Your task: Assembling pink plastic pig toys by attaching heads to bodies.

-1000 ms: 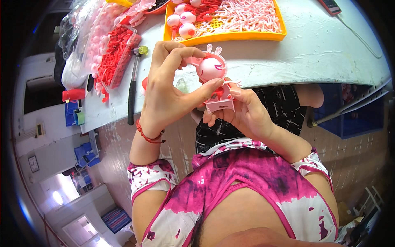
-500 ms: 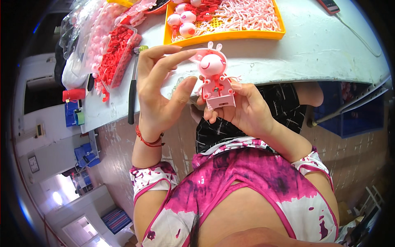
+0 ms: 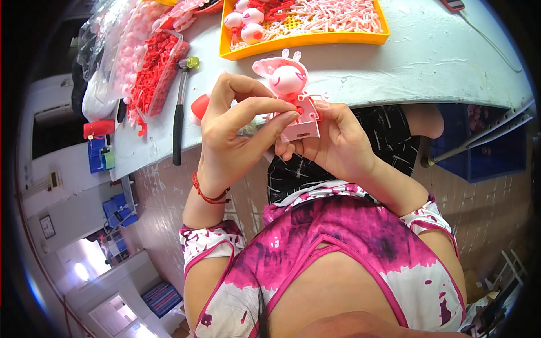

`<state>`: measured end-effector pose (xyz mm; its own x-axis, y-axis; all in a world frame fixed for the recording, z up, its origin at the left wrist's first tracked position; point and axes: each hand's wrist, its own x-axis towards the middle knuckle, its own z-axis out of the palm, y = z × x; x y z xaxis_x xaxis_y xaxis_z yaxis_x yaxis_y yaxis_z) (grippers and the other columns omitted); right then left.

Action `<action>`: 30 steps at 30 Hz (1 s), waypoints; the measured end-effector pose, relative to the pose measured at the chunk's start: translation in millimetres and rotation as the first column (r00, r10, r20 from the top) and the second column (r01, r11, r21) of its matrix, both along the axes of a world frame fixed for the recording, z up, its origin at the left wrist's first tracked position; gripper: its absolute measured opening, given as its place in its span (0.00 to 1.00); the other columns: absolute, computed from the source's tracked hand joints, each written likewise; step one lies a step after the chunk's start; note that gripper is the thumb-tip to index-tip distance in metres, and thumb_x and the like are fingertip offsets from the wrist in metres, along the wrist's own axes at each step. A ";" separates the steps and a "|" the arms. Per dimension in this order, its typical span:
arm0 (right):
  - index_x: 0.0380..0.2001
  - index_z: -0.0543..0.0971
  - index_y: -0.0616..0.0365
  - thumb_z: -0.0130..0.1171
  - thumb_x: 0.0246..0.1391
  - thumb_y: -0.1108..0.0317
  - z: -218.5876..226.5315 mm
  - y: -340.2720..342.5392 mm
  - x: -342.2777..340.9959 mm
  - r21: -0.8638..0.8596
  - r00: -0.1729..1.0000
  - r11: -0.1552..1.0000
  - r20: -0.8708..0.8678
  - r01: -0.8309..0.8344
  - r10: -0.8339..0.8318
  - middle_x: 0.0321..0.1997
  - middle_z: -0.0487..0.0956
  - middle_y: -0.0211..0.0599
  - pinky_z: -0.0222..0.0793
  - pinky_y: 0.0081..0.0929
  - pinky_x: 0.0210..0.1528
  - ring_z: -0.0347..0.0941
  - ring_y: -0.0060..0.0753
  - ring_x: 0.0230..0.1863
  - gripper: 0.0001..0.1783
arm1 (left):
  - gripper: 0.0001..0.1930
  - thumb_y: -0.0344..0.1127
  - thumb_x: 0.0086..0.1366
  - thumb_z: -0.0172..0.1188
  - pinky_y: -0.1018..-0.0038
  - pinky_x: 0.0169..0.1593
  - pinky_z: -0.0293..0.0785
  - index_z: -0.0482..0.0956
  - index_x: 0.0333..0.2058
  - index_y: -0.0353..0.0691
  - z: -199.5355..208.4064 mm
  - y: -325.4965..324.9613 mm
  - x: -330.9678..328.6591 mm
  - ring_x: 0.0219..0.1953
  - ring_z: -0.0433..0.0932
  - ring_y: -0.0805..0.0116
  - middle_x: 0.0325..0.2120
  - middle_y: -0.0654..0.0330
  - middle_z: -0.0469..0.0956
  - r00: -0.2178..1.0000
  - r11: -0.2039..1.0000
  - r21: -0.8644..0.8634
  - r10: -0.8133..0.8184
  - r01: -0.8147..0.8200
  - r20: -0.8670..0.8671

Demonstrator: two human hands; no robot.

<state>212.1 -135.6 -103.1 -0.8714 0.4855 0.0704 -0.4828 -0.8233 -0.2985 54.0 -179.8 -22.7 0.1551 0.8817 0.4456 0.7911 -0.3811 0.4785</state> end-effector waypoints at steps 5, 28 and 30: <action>0.47 0.69 0.66 0.32 0.63 0.57 0.9 -1.0 1.0 0.005 1.000 1.000 -0.004 0.001 -0.001 0.41 0.77 0.47 0.70 0.33 0.45 0.76 0.41 0.40 0.24 | 0.12 0.25 0.44 0.71 0.77 0.36 0.70 0.83 0.30 0.39 1.5 -2.0 2.6 0.34 0.72 0.69 0.31 0.60 0.71 1.000 1.000 -0.019 0.023 -0.023 0.009; 0.60 0.55 0.64 0.42 0.65 0.65 -1.8 12.3 -12.2 -0.049 0.989 0.999 -0.150 -0.010 0.002 0.59 0.65 0.52 0.64 0.40 0.62 0.64 0.53 0.60 0.24 | 0.23 0.31 0.51 0.69 0.72 0.51 0.69 0.78 0.48 0.36 -46.2 -46.3 -113.4 0.45 0.75 0.65 0.42 0.54 0.77 0.891 0.883 -0.142 0.454 -0.448 0.019; 0.60 0.55 0.64 0.44 0.65 0.66 -2.6 10.2 -14.3 -0.049 0.985 0.999 -0.170 -0.011 0.002 0.59 0.65 0.51 0.63 0.40 0.62 0.64 0.52 0.61 0.24 | 0.24 0.30 0.50 0.70 0.73 0.51 0.69 0.78 0.47 0.35 -50.4 -48.5 -116.6 0.45 0.75 0.66 0.42 0.55 0.77 0.894 0.890 -0.124 0.446 -0.438 0.044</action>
<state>197.8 -125.4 -105.7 -0.8520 0.4862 0.1940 -0.5175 -0.8383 -0.1716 -62.6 -228.3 -73.1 -0.2896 0.8951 0.3389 0.8286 0.0573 0.5569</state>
